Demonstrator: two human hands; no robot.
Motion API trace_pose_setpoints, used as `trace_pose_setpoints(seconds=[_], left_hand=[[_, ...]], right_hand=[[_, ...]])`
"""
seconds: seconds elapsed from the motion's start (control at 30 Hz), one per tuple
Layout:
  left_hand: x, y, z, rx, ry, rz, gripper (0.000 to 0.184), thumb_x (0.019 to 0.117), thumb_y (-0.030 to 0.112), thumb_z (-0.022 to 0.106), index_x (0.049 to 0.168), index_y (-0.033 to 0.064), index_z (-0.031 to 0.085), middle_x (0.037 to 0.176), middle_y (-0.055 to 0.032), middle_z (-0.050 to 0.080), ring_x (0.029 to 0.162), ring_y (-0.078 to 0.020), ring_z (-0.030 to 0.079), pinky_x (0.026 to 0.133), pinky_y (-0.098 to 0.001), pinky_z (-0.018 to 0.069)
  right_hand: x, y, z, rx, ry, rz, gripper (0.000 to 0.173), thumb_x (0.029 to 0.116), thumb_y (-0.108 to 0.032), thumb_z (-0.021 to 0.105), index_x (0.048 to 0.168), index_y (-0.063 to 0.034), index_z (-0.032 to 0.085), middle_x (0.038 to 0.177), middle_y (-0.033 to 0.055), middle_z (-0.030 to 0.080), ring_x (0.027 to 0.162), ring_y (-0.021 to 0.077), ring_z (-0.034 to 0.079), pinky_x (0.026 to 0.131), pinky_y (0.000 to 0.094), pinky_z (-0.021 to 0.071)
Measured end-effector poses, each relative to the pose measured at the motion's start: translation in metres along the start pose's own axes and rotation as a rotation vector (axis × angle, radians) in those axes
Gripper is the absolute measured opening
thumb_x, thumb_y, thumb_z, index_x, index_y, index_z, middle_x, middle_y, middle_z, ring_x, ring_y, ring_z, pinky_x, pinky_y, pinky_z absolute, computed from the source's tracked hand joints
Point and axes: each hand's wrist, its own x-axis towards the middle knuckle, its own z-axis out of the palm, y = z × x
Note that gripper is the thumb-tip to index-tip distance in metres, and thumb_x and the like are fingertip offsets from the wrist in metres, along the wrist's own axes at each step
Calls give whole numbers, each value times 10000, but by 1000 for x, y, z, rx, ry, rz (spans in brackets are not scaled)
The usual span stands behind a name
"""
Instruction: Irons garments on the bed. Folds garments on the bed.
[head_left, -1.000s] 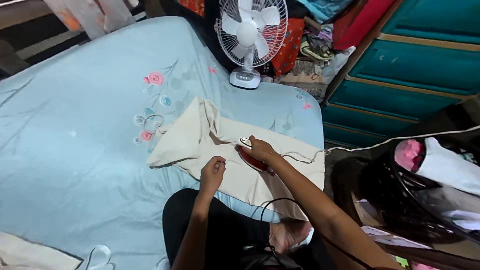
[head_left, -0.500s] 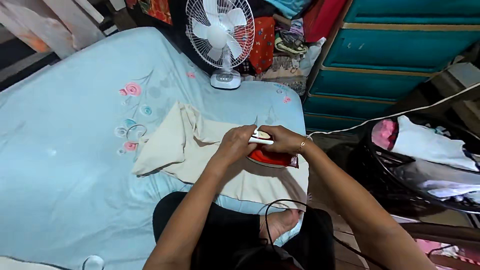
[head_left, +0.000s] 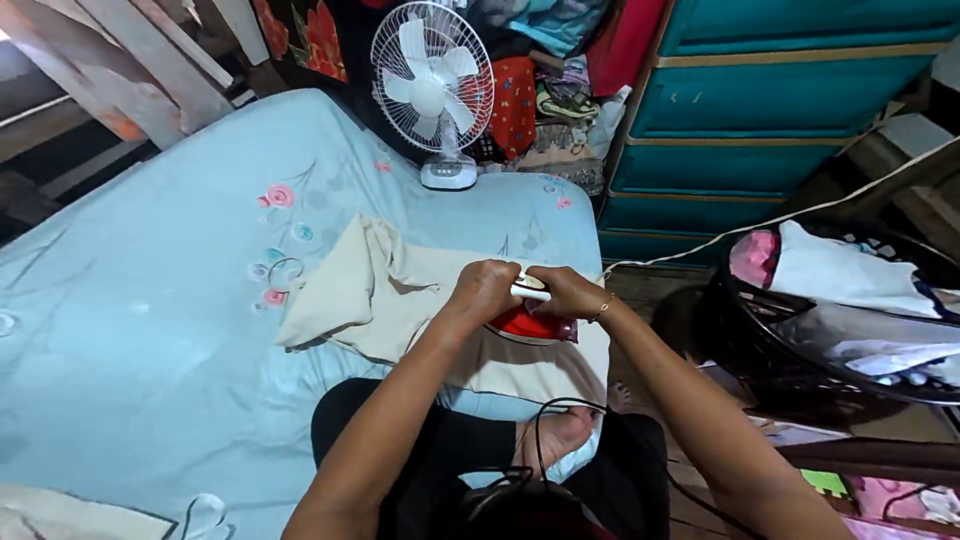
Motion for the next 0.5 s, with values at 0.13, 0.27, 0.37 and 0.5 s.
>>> trace_pose_setpoints(seconds=[0.13,0.27,0.37,0.5], left_hand=[[-1,5,-1,8,-37,-20,276,944,199,710,1087,-36,722,1006,-223,733,1001,-392,713,851,-568,538],[2,4,2,5,-45,-29,271,947,185,702,1087,-48,715,1013,-230,730,1014,-399,709,858,-568,536],[5,1,5,11,-52,-40,275,953,193,695,1098,-40,715,1025,-228,732,1018,-396,711,858,-565,539],[4,-3,4,-6,-77,-51,273,953,190,698,1111,-33,715,1034,-226,729,1027,-395,706,866,-567,533]], right_hand=[[-4,3,-1,20,-29,-19,419,909,-116,774,1263,34,609,1122,238,676,1048,339,660,961,516,498],[-2,-2,3,-12,2,65,384,925,-136,759,1239,37,619,1128,245,681,1085,365,658,985,536,484],[3,2,6,10,28,52,351,914,-102,752,1216,36,639,1114,238,686,1065,356,661,971,533,488],[5,6,7,62,-15,10,381,897,-62,755,1240,38,623,1125,236,675,1050,332,654,958,502,495]])
